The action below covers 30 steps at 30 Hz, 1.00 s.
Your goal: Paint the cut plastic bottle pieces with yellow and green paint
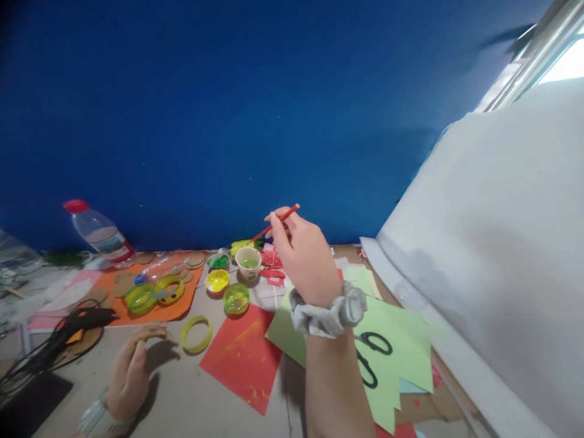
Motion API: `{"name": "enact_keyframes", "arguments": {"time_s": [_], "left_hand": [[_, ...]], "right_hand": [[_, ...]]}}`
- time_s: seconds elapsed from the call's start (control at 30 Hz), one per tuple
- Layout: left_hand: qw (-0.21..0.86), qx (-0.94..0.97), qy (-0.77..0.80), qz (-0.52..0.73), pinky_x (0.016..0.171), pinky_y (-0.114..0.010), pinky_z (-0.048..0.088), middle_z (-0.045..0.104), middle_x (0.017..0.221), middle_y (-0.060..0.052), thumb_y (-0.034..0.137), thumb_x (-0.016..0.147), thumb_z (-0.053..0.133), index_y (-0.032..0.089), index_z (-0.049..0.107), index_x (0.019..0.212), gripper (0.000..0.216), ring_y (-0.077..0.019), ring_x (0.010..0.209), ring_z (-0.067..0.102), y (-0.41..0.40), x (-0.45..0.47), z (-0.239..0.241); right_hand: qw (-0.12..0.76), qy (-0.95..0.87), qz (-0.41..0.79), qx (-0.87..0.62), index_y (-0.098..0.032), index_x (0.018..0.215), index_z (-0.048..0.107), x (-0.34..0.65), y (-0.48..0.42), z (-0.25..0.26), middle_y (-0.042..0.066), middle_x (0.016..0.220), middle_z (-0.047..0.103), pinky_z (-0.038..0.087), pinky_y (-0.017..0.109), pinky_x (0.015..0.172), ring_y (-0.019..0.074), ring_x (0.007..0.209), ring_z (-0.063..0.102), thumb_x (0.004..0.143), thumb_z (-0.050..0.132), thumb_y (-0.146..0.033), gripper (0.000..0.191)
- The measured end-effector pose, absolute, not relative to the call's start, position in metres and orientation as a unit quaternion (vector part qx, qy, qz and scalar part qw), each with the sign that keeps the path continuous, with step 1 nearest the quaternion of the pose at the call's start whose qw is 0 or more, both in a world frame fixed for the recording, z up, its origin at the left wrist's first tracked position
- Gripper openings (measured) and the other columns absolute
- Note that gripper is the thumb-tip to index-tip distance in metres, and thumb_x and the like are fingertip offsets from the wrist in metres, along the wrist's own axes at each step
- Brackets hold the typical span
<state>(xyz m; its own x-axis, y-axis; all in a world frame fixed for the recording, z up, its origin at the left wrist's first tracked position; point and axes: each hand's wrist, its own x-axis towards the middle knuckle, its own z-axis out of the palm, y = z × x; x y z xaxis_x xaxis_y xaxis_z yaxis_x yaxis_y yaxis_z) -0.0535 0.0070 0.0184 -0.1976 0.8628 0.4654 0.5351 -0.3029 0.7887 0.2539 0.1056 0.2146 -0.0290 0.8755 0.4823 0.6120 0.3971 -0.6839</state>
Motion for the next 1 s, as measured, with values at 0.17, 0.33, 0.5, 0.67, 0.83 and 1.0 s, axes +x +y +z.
{"name": "enact_keyframes", "arguments": {"time_s": [0.17, 0.33, 0.5, 0.67, 0.83, 1.0], "left_hand": [[0.240, 0.619, 0.513, 0.543, 0.086, -0.041, 0.055, 0.071, 0.087, -0.010, 0.055, 0.090, 0.049, 0.021, 0.070, 0.084, 0.040, -0.0267, 0.093, 0.066, -0.002, -0.045, 0.039], [0.423, 0.492, 0.480, 0.590, 0.088, -0.035, 0.052, 0.068, 0.086, -0.008, 0.050, 0.088, 0.058, 0.017, 0.069, 0.090, 0.035, -0.0228, 0.089, 0.063, 0.013, -0.029, 0.087], [0.544, 0.340, 0.410, 0.648, 0.073, -0.027, 0.055, 0.059, 0.077, -0.001, 0.039, 0.094, 0.045, 0.020, 0.059, 0.086, 0.025, -0.0133, 0.072, 0.059, 0.041, -0.022, 0.135], [0.687, 0.132, 0.268, 0.663, 0.064, -0.024, 0.055, 0.052, 0.071, 0.000, 0.026, 0.094, 0.041, 0.017, 0.055, 0.080, 0.021, -0.0111, 0.065, 0.057, 0.050, -0.022, 0.182], [0.713, 0.121, 0.154, 0.673, 0.060, -0.021, 0.054, 0.049, 0.067, 0.001, 0.027, 0.095, 0.039, 0.019, 0.051, 0.079, 0.022, -0.0100, 0.060, 0.057, 0.045, -0.020, 0.220], [0.699, 0.160, 0.080, 0.692, 0.060, -0.024, 0.053, 0.049, 0.064, 0.003, 0.019, 0.100, 0.027, 0.018, 0.044, 0.076, 0.029, -0.0090, 0.059, 0.055, 0.037, -0.029, 0.240]], "right_hand": [[0.465, -0.709, 0.185, -0.496, -0.022, 0.094, 0.064, 0.249, 0.099, 0.218, 0.002, 0.081, 0.070, 0.048, 0.031, 0.069, 0.0165, 0.066, 0.065, 0.099, 0.041, -0.045, 0.033], [0.454, -0.696, 0.126, -0.542, -0.022, 0.086, 0.056, 0.245, 0.109, 0.218, 0.000, 0.073, 0.068, 0.046, 0.031, 0.066, 0.0173, 0.061, 0.063, 0.096, 0.049, -0.044, 0.025], [0.467, -0.686, 0.102, -0.548, -0.021, 0.087, 0.058, 0.249, 0.115, 0.211, 0.003, 0.075, 0.068, 0.047, 0.033, 0.074, 0.0202, 0.069, 0.066, 0.099, 0.039, -0.049, 0.035], [0.442, -0.689, 0.099, -0.566, -0.020, 0.088, 0.061, 0.236, 0.114, 0.189, 0.008, 0.083, 0.069, 0.047, 0.035, 0.078, 0.0226, 0.077, 0.066, 0.100, 0.034, -0.047, 0.040], [0.405, -0.712, 0.093, -0.566, -0.019, 0.096, 0.061, 0.214, 0.105, 0.164, 0.010, 0.090, 0.069, 0.048, 0.036, 0.082, 0.0243, 0.086, 0.065, 0.099, 0.031, -0.037, 0.035], [0.386, -0.724, 0.093, -0.563, -0.018, 0.104, 0.061, 0.212, 0.098, 0.160, 0.011, 0.097, 0.069, 0.047, 0.039, 0.089, 0.0253, 0.095, 0.065, 0.099, 0.031, -0.033, 0.034]]}}
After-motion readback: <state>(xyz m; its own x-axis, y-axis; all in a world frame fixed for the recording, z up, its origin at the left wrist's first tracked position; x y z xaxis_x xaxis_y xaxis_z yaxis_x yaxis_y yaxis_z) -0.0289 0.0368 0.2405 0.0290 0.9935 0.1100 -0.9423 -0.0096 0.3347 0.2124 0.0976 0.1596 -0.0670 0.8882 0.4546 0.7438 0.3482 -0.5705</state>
